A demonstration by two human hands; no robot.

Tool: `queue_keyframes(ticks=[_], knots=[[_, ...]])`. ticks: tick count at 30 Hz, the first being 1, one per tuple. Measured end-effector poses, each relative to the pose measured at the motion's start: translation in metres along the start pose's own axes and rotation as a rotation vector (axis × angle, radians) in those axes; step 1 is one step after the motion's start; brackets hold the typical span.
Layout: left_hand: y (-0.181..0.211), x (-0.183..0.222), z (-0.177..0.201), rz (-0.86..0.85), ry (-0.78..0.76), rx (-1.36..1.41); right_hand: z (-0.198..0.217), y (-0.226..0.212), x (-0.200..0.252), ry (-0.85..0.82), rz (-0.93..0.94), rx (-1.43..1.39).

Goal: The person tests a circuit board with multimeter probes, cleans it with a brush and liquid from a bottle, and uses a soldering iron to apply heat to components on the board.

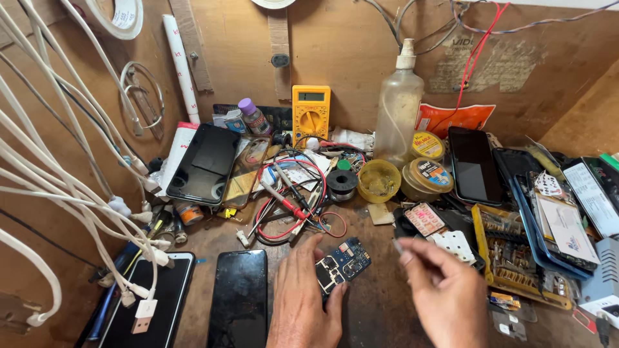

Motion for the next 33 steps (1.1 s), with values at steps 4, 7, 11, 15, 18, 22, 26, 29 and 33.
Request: queue_keyframes(ticks=[4, 7, 11, 15, 18, 22, 26, 29, 33], knots=[[0.002, -0.002, 0.002, -0.065, 0.008, -0.082, 0.01, 0.016, -0.007, -0.08, -0.018, -0.046], [0.006, -0.002, 0.004, -0.133, 0.093, -0.147, 0.01, 0.033, -0.003, -0.216, -0.029, -0.012], [0.007, 0.001, 0.009, -0.007, 0.094, -0.183, 0.001, 0.041, 0.005, -0.229, -0.035, 0.065], [0.014, 0.0, 0.012, 0.008, 0.059, -0.217, -0.001, 0.029, 0.008, -0.216, 0.084, 0.038], [0.015, 0.002, 0.014, 0.002, 0.072, -0.218, -0.001, 0.023, 0.011, -0.151, 0.046, 0.206], [0.014, 0.002, 0.012, -0.002, 0.074, -0.216, 0.003, 0.02, 0.012, -0.082, -0.03, 0.373], [0.01, 0.001, 0.011, 0.005, 0.053, -0.18, 0.006, 0.007, 0.013, -0.009, 0.036, 0.609], [0.007, 0.003, 0.009, -0.016, 0.051, -0.154, 0.005, -0.004, 0.018, 0.008, 0.063, 0.644], [0.004, 0.003, 0.006, -0.047, 0.072, -0.134, -0.001, -0.013, 0.021, 0.056, 0.114, 0.463]])
Point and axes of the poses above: each hand's wrist, its own x-axis away from the middle knuckle, its own z-axis out of the back of the hand, y = z × x, the point moved 2 cm from there along -x, towards the middle knuckle, and after that the axes turned 4 degrees about -y, right-handed, at the moved point
